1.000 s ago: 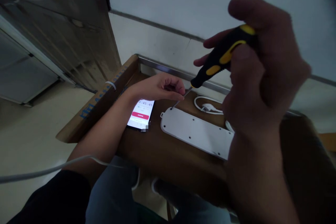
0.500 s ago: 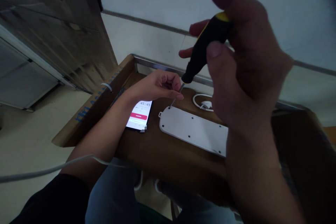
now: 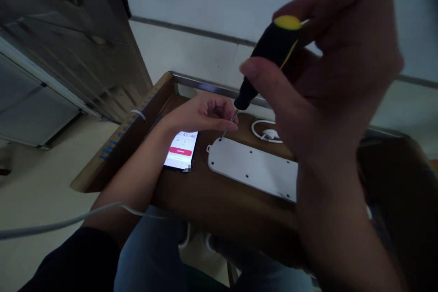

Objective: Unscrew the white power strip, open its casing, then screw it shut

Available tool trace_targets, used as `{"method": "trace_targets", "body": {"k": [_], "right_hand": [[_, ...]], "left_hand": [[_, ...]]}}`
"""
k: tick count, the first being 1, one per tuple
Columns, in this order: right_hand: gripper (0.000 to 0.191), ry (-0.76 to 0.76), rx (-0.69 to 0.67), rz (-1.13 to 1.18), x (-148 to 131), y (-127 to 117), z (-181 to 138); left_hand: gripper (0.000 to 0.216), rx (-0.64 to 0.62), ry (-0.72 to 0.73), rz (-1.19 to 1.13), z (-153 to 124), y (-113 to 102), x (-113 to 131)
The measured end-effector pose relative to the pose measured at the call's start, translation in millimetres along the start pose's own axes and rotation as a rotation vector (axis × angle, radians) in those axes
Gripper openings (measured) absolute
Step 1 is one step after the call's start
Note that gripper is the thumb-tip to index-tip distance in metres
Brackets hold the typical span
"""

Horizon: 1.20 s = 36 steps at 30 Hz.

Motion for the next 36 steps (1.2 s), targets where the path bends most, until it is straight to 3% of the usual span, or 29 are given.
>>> {"method": "trace_targets", "body": {"k": [2, 4, 6, 10, 12, 14, 18, 21, 24, 26, 28, 32, 36], "right_hand": [[0.033, -0.021, 0.083, -0.07, -1.0, 1.0, 0.4], [0.033, 0.018, 0.08, -0.123, -2.2, -0.2, -0.3], [0.021, 0.093, -0.019, -0.086, -2.7, -2.6, -1.7], [0.035, 0.14, -0.23, 0.146, -2.5, -4.2, -3.5], [0.028, 0.125, -0.188, 0.179, -1.3, -2.3, -2.6], [0.02, 0.108, -0.076, 0.137, 0.8, 1.1, -1.5], [0.036, 0.087, 0.085, 0.032, 6.4, 5.9, -1.0], [0.023, 0.109, -0.041, 0.198, 10.2, 4.9, -0.3], [0.029, 0.143, -0.205, 0.326, 10.8, 3.0, 0.6], [0.025, 0.15, -0.194, 0.3, 9.4, 3.1, 0.4], [0.022, 0.154, -0.086, 0.251, 7.3, 4.7, -1.1], [0.038, 0.179, 0.085, 0.073, 3.3, 7.9, -5.9], [0.027, 0.16, -0.118, 0.192, 5.7, 3.3, -4.2]], "left_hand": [[0.041, 0.056, 0.005, -0.003, 1.5, 4.7, -3.7], [0.042, 0.121, -0.004, -0.003, 2.6, 6.2, -8.4], [0.042, 0.157, -0.012, -0.005, 2.8, 4.0, -11.3], [0.039, 0.083, -0.008, -0.018, 1.1, -2.6, -8.7], [0.038, 0.046, -0.017, -0.016, 0.2, -2.0, -6.5], [0.039, 0.111, 0.004, -0.016, 0.4, 0.7, -6.1], [0.047, 0.321, 0.057, 0.017, 2.3, 5.8, -10.1], [0.046, 0.309, 0.042, 0.051, 3.6, 4.9, -9.8], [0.041, 0.231, 0.04, 0.035, 3.2, 1.9, -4.1], [0.039, 0.19, 0.048, 0.019, 1.9, 1.7, -1.5], [0.041, 0.198, 0.072, 0.0, 0.3, 3.1, -2.8], [0.052, 0.287, 0.077, 0.027, -1.8, 5.9, -15.3], [0.045, 0.286, 0.076, 0.033, -1.8, 2.4, -19.2]]}}
Point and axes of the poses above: each hand's wrist, its own z-axis towards the middle knuckle, its own y-axis out of the palm, x = y × z, the point moved 2 cm from there along z, towards the middle knuckle, and after that the axes turned 15 degrees about y, right-handed, at the moved point
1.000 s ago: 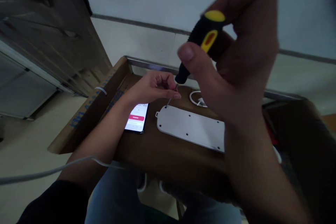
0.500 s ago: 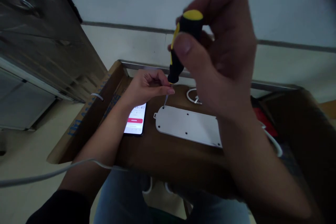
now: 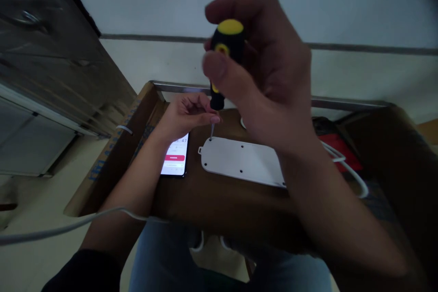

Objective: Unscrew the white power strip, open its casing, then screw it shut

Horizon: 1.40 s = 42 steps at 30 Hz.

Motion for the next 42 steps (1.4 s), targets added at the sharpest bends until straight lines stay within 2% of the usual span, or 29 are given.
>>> {"method": "trace_targets", "body": {"k": [2, 3, 6, 9, 12, 13, 14, 17, 19, 21, 22, 24, 27, 30, 33, 36, 39, 40, 41, 42], "right_hand": [[0.031, -0.003, -0.119, 0.074, 2.4, -3.8, 2.3], [0.033, 0.003, -0.137, 0.082, 3.8, -5.1, 3.4], [0.029, 0.005, -0.021, 0.05, 6.1, -4.4, 5.3], [0.027, -0.005, 0.144, 0.046, 3.4, 0.6, 4.5], [0.034, 0.062, 0.181, 0.031, 0.1, 3.1, 4.6], [0.034, 0.117, 0.13, 0.011, 0.5, 3.1, 5.4], [0.034, 0.097, 0.116, 0.058, 0.2, 1.3, 6.0], [0.026, 0.106, -0.124, 0.258, 4.2, -2.7, 8.4], [0.027, 0.168, -0.263, 0.317, 9.1, -3.3, 9.3], [0.027, 0.089, -0.222, 0.323, 11.2, -3.5, 9.9], [0.024, 0.089, -0.136, 0.291, 12.7, -3.0, 10.3], [0.032, 0.052, 0.031, 0.221, 13.6, -0.5, 9.8], [0.041, 0.005, 0.196, 0.126, 12.2, 3.2, 6.9], [0.031, -0.06, 0.255, 0.002, 7.8, 1.3, 2.7], [0.039, -0.123, 0.173, -0.246, 1.1, -3.9, -0.1], [0.028, -0.122, 0.029, -0.387, -1.9, -10.0, 0.9], [0.031, -0.322, -0.105, -0.26, -6.5, -13.3, 1.8], [0.033, -0.33, -0.154, -0.219, -7.5, -12.8, 2.0], [0.034, -0.194, -0.203, -0.194, -6.6, -11.6, 3.2], [0.029, -0.135, -0.165, -0.153, -7.6, -11.2, 3.3]], "left_hand": [[0.04, -0.025, -0.013, -0.023, 1.0, -3.2, 3.3], [0.037, -0.048, -0.032, -0.036, 1.2, -4.4, 5.2], [0.036, -0.102, -0.087, -0.104, 0.5, -4.7, 7.9], [0.042, -0.091, -0.088, -0.158, 0.1, -0.5, 4.1], [0.04, -0.036, -0.042, -0.135, 1.5, 3.5, -2.0], [0.039, -0.011, -0.025, -0.123, 2.3, 4.0, -3.1], [0.037, 0.013, -0.014, -0.113, 3.0, 4.0, -3.6], [0.035, 0.043, -0.004, -0.102, 4.7, 2.2, -1.3], [0.034, 0.012, -0.018, -0.101, 5.0, 0.7, 1.5], [0.033, -0.04, -0.03, -0.093, 4.5, -0.9, 3.7], [0.033, -0.062, -0.032, -0.087, 4.1, -2.1, 4.6], [0.032, -0.132, -0.055, -0.073, 3.2, -4.2, 5.8], [0.041, -0.38, -0.174, 0.011, 1.1, -4.7, 7.4], [0.065, -0.682, -0.36, 0.24, -2.4, -2.1, 8.2], [0.077, -0.825, -0.472, 0.448, -4.5, 2.1, 8.2], [0.077, -0.844, -0.529, 0.548, -4.6, 5.4, 7.6], [0.079, -0.845, -0.548, 0.568, -4.7, 5.4, 6.3], [0.08, -0.841, -0.544, 0.557, -4.9, 4.9, 5.5], [0.08, -0.836, -0.54, 0.542, -5.2, 4.3, 4.4], [0.081, -0.834, -0.541, 0.529, -5.8, 3.6, 3.2]]}}
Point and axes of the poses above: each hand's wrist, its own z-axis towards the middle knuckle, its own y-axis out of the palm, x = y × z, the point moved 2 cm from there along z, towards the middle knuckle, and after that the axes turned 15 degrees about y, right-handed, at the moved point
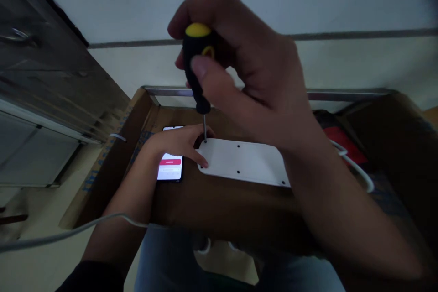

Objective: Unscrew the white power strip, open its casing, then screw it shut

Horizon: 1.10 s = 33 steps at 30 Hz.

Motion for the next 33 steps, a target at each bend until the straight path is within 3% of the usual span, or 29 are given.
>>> {"method": "trace_targets", "body": {"k": [3, 7, 10, 14, 17, 19, 22, 26, 27, 28, 30, 31, 33], "right_hand": [[0.014, 0.118, 0.103, 0.118, -3.0, 2.2, -0.1], [0.036, 0.097, 0.247, 0.062, 2.3, 6.3, 0.6], [0.039, 0.172, 0.315, 0.213, 12.9, 14.1, 0.6], [0.041, 0.187, 0.232, 0.534, 14.8, 23.2, -1.0], [0.022, 0.247, 0.009, 0.584, 9.8, 23.0, -1.0], [0.031, 0.296, -0.113, 0.574, 8.3, 23.3, -1.2], [0.024, 0.223, -0.048, 0.608, 9.2, 27.2, -1.5], [0.04, 0.235, 0.135, 0.7, 14.6, 33.9, -2.0], [0.042, 0.329, 0.087, 0.633, 15.8, 35.5, -1.5], [0.047, 0.255, 0.055, 0.636, 13.7, 34.6, -0.9], [0.036, 0.217, 0.153, 0.679, 11.1, 28.6, -0.5], [0.023, 0.34, 0.031, 0.637, 10.7, 29.5, 0.0], [0.02, 0.36, -0.063, 0.703, 6.6, 28.3, -0.8]], "left_hand": [[0.079, -0.003, -0.002, -0.015, 0.2, 1.4, -3.9], [0.076, 0.026, 0.016, -0.012, 0.1, 2.6, -3.7], [0.075, 0.034, 0.016, -0.001, 0.0, 2.9, -1.0], [0.074, 0.026, 0.02, 0.02, 0.6, 3.5, -1.1], [0.077, 0.025, 0.035, 0.006, 1.0, 4.0, -4.5], [0.08, 0.022, 0.019, 0.0, 0.6, 4.1, -7.1], [0.077, 0.01, 0.029, 0.009, 0.1, 4.2, -8.2], [0.069, 0.022, 0.058, 0.01, 0.9, 4.7, -5.3], [0.068, 0.028, 0.061, 0.013, 1.2, 4.7, -4.0], [0.067, 0.027, 0.058, 0.017, 1.4, 4.7, -2.7], [0.064, 0.004, 0.036, 0.02, 1.4, 4.8, -0.2], [0.063, -0.008, 0.022, 0.018, 1.2, 4.7, 0.8], [0.059, -0.022, 0.0, 0.008, 0.3, 4.5, 1.7]]}}
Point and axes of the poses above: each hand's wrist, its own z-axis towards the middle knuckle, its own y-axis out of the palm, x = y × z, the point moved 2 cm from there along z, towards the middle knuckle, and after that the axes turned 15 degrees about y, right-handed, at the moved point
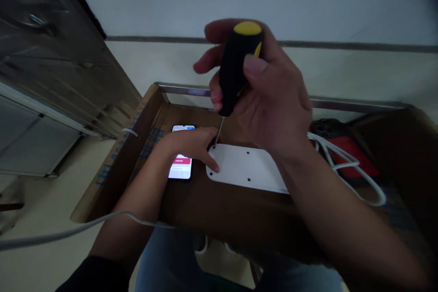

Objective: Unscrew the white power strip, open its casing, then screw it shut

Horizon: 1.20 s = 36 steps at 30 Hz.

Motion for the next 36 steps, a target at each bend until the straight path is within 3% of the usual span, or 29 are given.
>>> {"method": "trace_targets", "body": {"k": [3, 8, 11, 14, 16, 20, 22, 24, 26, 30, 34, 36], "right_hand": [[0.02, -0.031, 0.042, -0.09, -1.8, 2.8, -4.3], [0.043, -0.105, 0.173, -0.107, 0.9, 4.4, -5.6], [0.017, -0.036, 0.063, -0.045, 1.4, 5.4, -3.5], [0.022, 0.005, -0.017, -0.04, 3.0, 5.7, -3.1], [0.018, -0.05, 0.004, -0.048, 5.1, 4.9, -3.5], [0.04, -0.135, 0.084, -0.029, 7.6, 3.7, -3.1], [0.03, -0.086, 0.111, -0.062, 6.2, 4.3, -2.3], [0.016, -0.047, 0.045, -0.064, 2.9, 6.7, -2.1], [0.021, -0.032, -0.001, -0.084, -0.5, 8.4, -3.4], [0.011, -0.053, 0.134, -0.321, -3.1, 4.1, -9.2], [0.029, -0.231, 0.277, -0.388, -5.0, -1.3, -14.5], [0.035, -0.206, 0.287, -0.368, -4.7, 0.4, -13.9]], "left_hand": [[0.055, 0.007, 0.019, -0.016, -1.3, -0.2, -1.0], [0.053, 0.011, 0.033, 0.046, -3.4, -3.3, -3.4], [0.04, -0.014, 0.001, 0.041, -5.9, -6.8, -3.3], [0.034, -0.022, -0.01, -0.032, -8.8, -9.3, -2.5], [0.033, -0.016, -0.01, -0.038, -10.3, -10.3, -1.6], [0.034, 0.003, -0.024, 0.027, -10.9, -11.2, -0.1], [0.033, -0.003, -0.012, 0.013, -10.0, -11.0, 0.0], [0.032, -0.01, -0.003, -0.005, -9.0, -10.6, -0.6], [0.031, -0.009, -0.011, -0.008, -8.2, -10.2, -1.8], [0.033, 0.004, -0.031, -0.003, -7.2, -8.7, -2.4], [0.034, 0.031, -0.046, 0.029, -6.6, -8.2, -0.6], [0.033, 0.025, -0.064, 0.047, -6.8, -8.1, 0.1]]}}
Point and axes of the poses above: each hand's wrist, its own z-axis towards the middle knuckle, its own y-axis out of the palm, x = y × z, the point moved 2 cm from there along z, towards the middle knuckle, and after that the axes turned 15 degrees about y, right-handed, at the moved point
